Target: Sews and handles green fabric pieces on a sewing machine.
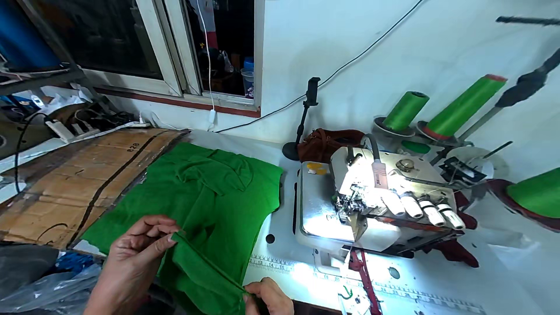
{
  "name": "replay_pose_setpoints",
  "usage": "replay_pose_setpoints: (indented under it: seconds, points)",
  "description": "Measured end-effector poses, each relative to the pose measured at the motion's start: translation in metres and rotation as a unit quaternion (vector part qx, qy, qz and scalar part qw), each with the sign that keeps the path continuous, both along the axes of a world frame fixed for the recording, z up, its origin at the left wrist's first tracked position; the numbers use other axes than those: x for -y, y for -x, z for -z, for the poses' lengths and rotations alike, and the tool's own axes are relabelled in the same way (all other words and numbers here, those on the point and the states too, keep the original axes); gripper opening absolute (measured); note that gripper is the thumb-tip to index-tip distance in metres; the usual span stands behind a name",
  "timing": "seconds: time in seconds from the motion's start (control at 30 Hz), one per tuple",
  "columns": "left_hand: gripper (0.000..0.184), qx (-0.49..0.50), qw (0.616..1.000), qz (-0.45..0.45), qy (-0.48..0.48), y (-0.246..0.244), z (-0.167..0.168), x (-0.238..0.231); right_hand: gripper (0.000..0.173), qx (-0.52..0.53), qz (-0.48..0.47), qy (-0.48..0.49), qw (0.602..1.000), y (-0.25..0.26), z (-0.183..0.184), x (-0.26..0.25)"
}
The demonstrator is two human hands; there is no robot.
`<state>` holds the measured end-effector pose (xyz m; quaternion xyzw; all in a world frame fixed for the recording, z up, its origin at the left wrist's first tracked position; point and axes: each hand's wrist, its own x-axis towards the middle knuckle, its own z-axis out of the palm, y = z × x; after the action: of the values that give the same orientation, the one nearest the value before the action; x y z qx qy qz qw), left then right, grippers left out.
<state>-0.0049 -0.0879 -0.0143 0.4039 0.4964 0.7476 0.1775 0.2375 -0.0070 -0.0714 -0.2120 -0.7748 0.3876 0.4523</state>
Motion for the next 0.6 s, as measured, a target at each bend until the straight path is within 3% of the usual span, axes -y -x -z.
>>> replay_pose_setpoints:
  seconds: [0.27,0.4,0.5,0.6]
  points:
    - [0.030,0.013,0.999,-0.031,-0.004,-0.011,-0.010,-0.014,0.008,-0.024,0.013,-0.019,0.999,0.004,-0.002,-0.001]
    - [0.039,-0.054,0.997,-0.059,-0.005,-0.032,-0.034,-0.053,0.009,-0.060,-0.009,0.009,0.998,-0.003,-0.011,-0.010]
    - [0.039,-0.101,0.994,-0.014,-0.028,-0.064,-0.054,-0.101,0.011,-0.078,0.010,0.072,0.994,-0.027,-0.028,-0.018]
    - [0.033,-0.120,0.989,0.083,-0.036,-0.105,-0.053,-0.151,0.008,-0.105,0.083,0.125,0.983,-0.064,-0.026,-0.025]
